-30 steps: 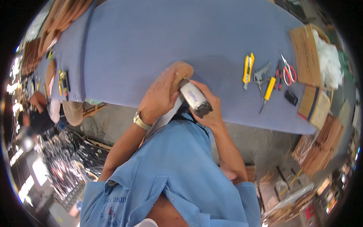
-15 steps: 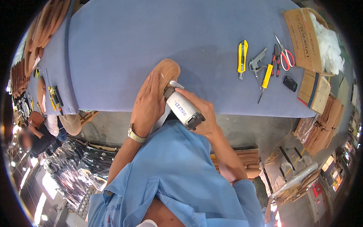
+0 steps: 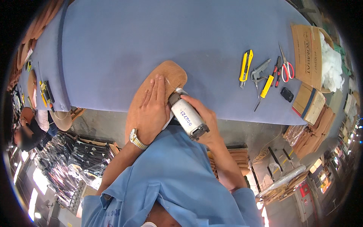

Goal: The person staples a brown fabric cover onto a white foam cushion using a handheld stapler, then trims excess fabric with a utility knife. They place the finished cushion on a stack and adjust a headstrap around their waist.

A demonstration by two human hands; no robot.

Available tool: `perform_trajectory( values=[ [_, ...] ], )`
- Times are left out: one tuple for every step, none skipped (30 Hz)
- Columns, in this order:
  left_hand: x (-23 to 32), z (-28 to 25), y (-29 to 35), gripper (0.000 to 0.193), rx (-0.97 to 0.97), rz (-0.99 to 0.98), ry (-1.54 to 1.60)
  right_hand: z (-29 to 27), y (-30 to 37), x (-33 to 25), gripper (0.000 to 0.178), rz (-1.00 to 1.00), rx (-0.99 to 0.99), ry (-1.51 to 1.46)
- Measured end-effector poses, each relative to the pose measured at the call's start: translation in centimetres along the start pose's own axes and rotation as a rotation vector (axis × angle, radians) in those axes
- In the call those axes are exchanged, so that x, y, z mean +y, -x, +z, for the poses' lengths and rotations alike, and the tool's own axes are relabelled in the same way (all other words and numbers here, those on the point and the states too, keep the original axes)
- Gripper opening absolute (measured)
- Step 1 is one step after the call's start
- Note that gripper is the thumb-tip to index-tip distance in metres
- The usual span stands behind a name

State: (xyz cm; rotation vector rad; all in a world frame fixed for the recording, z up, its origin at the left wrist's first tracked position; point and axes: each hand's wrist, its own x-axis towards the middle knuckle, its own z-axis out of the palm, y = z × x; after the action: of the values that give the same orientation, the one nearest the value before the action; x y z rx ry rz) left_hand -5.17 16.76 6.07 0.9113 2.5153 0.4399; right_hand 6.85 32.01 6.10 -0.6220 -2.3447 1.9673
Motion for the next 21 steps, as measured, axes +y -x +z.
perform_trajectory(
  values=[
    [0.0,-0.1,0.0,0.081,0.009,0.008,-0.005,0.1,0.1,0.3,0.067,-0.009,0.006,-0.008],
    [0.0,-0.1,0.2,0.081,0.018,0.017,-0.01,0.1,0.3,0.5,0.067,-0.018,0.013,-0.017],
    [-0.1,0.0,0.1,0.081,0.027,0.015,-0.004,0.0,0.3,0.7,0.068,-0.032,0.0,-0.005],
    [-0.2,0.2,0.2,0.08,0.036,0.013,0.003,-0.2,0.4,0.8,0.068,-0.047,-0.012,0.008],
    [-0.3,0.4,0.3,0.08,0.044,0.012,0.009,-0.4,0.5,0.8,0.069,-0.061,-0.024,0.02],
    [-0.4,0.6,0.4,0.08,0.041,0.018,0.008,-0.3,0.7,1.0,0.069,-0.072,-0.02,0.029],
    [-0.6,0.6,0.3,0.08,0.042,0.022,0.004,-0.3,0.7,1.1,0.069,-0.087,-0.017,0.036],
    [-0.6,0.5,0.2,0.079,0.043,0.027,0.0,-0.3,0.7,1.0,0.069,-0.102,-0.013,0.044],
    [-0.3,0.6,0.3,0.08,0.036,0.018,0.015,-0.6,0.9,0.7,0.069,-0.078,-0.024,0.009],
    [-0.3,0.3,0.4,0.08,0.028,0.013,0.018,-0.6,0.9,0.5,0.069,-0.095,-0.037,0.005],
    [-0.3,-0.4,0.3,0.08,0.02,0.009,0.022,-0.6,0.8,0.4,0.068,-0.111,-0.05,0.002],
    [-0.2,-0.4,0.5,0.081,0.004,0.002,0.035,-0.8,0.9,0.6,0.068,-0.116,-0.066,0.004],
    [-0.2,-0.4,0.5,0.082,-0.008,-0.009,0.032,-0.8,0.8,0.5,0.069,-0.139,-0.078,0.021],
    [-0.2,-0.4,0.3,0.082,0.005,0.005,0.029,-1.1,0.7,0.5,0.068,-0.125,-0.082,0.014],
    [-0.3,-0.3,0.3,0.082,0.008,0.009,0.024,-1.0,0.8,0.5,0.068,-0.102,-0.093,-0.001],
    [-0.4,-0.2,0.3,0.082,0.012,0.012,0.02,-1.0,0.8,0.5,0.067,-0.079,-0.105,-0.015],
    [-0.3,-0.2,0.4,0.081,0.007,0.019,0.01,-1.0,0.7,0.3,0.067,-0.065,-0.11,-0.008],
    [-0.3,-0.3,0.3,0.079,0.005,0.022,0.003,-1.0,0.4,0.0,0.067,-0.051,-0.118,0.004],
    [-0.4,-0.2,0.2,0.077,0.003,0.025,-0.002,-1.1,0.0,-0.3,0.067,-0.038,-0.128,0.016],
    [-0.5,0.2,0.0,0.075,0.021,0.022,-0.007,-1.0,-0.3,-0.6,0.067,0.022,-0.137,-0.004],
    [-0.3,0.4,-0.1,0.073,0.046,0.012,-0.01,-1.1,-0.6,-1.1,0.067,0.078,-0.152,-0.019]
  ],
)
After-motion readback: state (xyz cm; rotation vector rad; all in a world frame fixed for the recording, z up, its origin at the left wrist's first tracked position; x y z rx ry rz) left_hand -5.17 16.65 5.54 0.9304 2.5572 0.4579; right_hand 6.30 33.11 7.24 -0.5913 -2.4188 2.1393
